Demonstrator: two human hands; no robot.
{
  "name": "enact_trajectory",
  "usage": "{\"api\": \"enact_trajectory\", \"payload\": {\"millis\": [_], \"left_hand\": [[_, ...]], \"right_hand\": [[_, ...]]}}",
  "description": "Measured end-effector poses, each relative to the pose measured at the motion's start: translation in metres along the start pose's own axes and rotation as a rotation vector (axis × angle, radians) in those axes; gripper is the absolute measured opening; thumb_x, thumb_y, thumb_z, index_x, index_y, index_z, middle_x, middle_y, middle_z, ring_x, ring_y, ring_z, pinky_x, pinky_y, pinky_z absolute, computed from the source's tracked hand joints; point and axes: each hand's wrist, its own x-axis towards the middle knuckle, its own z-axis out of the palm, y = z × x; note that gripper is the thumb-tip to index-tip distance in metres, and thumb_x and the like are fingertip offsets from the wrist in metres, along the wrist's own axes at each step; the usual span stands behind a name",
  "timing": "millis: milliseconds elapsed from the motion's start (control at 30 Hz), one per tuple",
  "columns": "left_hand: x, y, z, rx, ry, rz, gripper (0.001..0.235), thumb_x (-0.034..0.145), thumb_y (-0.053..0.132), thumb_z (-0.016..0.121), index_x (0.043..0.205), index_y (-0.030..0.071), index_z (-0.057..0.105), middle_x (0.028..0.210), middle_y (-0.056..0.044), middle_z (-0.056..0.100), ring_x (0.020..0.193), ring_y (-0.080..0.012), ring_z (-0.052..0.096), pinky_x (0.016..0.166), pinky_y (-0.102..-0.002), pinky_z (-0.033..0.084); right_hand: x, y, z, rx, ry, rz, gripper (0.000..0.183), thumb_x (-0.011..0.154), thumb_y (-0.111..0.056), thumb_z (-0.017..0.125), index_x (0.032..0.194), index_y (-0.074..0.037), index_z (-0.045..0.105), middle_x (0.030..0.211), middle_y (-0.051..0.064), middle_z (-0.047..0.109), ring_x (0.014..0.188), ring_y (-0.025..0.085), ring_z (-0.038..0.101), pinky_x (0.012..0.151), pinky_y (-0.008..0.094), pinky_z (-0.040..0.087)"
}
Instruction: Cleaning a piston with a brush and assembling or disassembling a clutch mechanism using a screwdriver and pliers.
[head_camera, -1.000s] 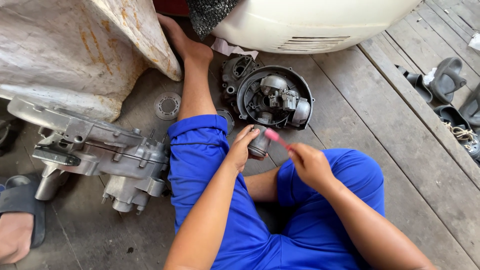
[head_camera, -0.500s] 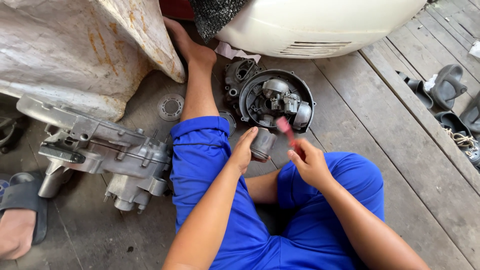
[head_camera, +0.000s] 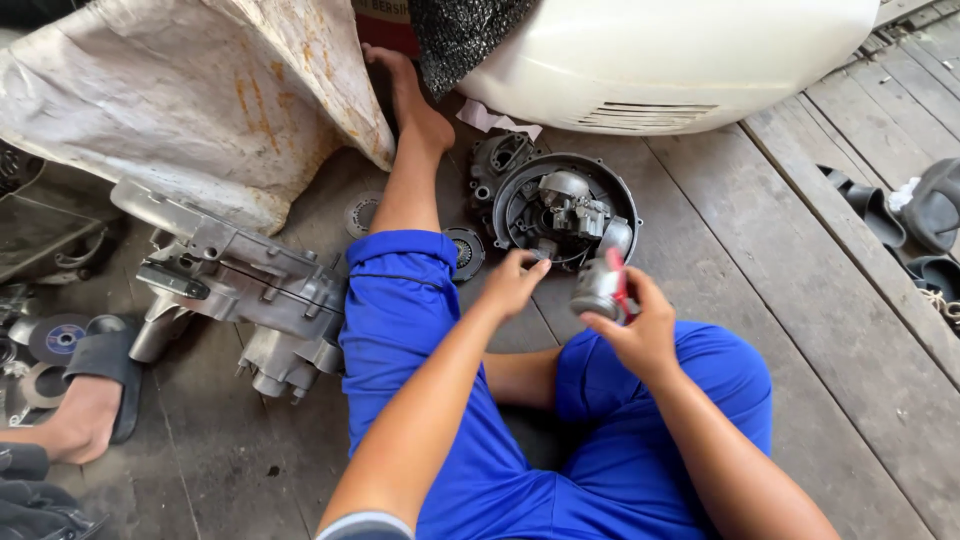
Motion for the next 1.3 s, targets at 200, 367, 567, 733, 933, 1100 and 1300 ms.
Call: {"api": "enact_trajectory", "payload": {"millis": [200, 367, 567, 733, 933, 1100, 1300], "left_hand": [[0.106, -0.088, -0.026, 0.852, 0.405, -0.071, 0.068, 0.094, 0.027, 0.072, 0.144, -0.008, 0.042, 0.140, -0.039, 0.042, 0.117, -0.0513, 0.061, 0.085, -0.055, 0.062], [0.145, -0.128, -0.015, 0.854, 0.416, -0.011, 0.052, 0.091, 0.024, 0.074, 0.126, -0.011, 0.059, 0.120, -0.040, 0.052, 0.100, -0.0509, 0.066, 0.075, -0.060, 0.061], [0.080, -0.089, -0.022, 0.859, 0.380, 0.195, 0.026, 0.091, 0.011, 0.067, 0.109, -0.008, 0.067, 0.097, -0.026, 0.061, 0.086, -0.0449, 0.072, 0.071, -0.056, 0.062], [0.038, -0.060, -0.007, 0.791, 0.276, 0.223, 0.022, 0.089, 0.006, 0.057, 0.108, -0.001, 0.067, 0.101, -0.023, 0.066, 0.086, -0.0445, 0.074, 0.072, -0.058, 0.062], [-0.043, 0.017, -0.032, 0.742, 0.137, 0.215, 0.035, 0.077, 0.007, 0.065, 0.111, -0.001, 0.069, 0.103, -0.024, 0.065, 0.088, -0.0472, 0.074, 0.075, -0.056, 0.062], [-0.131, 0.071, -0.083, 0.680, 0.200, 0.273, 0.029, 0.075, 0.011, 0.066, 0.103, 0.002, 0.067, 0.098, -0.022, 0.061, 0.088, -0.0496, 0.071, 0.076, -0.058, 0.061], [-0.219, 0.081, -0.136, 0.751, 0.365, 0.301, 0.029, 0.071, 0.020, 0.070, 0.099, 0.011, 0.068, 0.094, -0.016, 0.061, 0.087, -0.0428, 0.071, 0.075, -0.049, 0.062]], "right_hand": [[0.007, 0.009, -0.012, 0.141, 0.076, 0.163, 0.088, 0.063, -0.028, 0.098, 0.140, -0.010, 0.059, 0.121, 0.012, 0.069, 0.107, 0.023, 0.069, 0.068, 0.027, 0.052], [0.011, 0.006, -0.005, 0.133, 0.054, 0.174, 0.090, 0.060, -0.024, 0.100, 0.139, -0.011, 0.059, 0.120, 0.012, 0.069, 0.106, 0.021, 0.070, 0.063, 0.024, 0.051], [0.013, 0.011, 0.003, 0.231, 0.000, 0.193, 0.090, 0.059, -0.014, 0.099, 0.140, -0.008, 0.059, 0.119, 0.014, 0.068, 0.103, 0.024, 0.070, 0.060, 0.024, 0.055], [0.019, 0.005, 0.007, 0.276, -0.027, 0.187, 0.089, 0.061, -0.013, 0.099, 0.140, -0.006, 0.057, 0.121, 0.016, 0.068, 0.104, 0.027, 0.069, 0.064, 0.027, 0.060], [0.020, 0.009, 0.003, 0.352, -0.008, 0.207, 0.086, 0.068, -0.005, 0.093, 0.144, -0.002, 0.052, 0.122, 0.016, 0.061, 0.102, 0.027, 0.066, 0.076, 0.032, 0.061], [0.017, 0.007, 0.003, 0.413, 0.023, 0.141, 0.081, 0.072, -0.002, 0.090, 0.143, 0.003, 0.051, 0.119, 0.017, 0.058, 0.099, 0.025, 0.066, 0.077, 0.032, 0.061], [0.015, 0.008, 0.002, 0.422, 0.008, 0.075, 0.077, 0.076, 0.002, 0.087, 0.144, 0.004, 0.050, 0.117, 0.016, 0.055, 0.097, 0.024, 0.066, 0.079, 0.033, 0.061]]}}
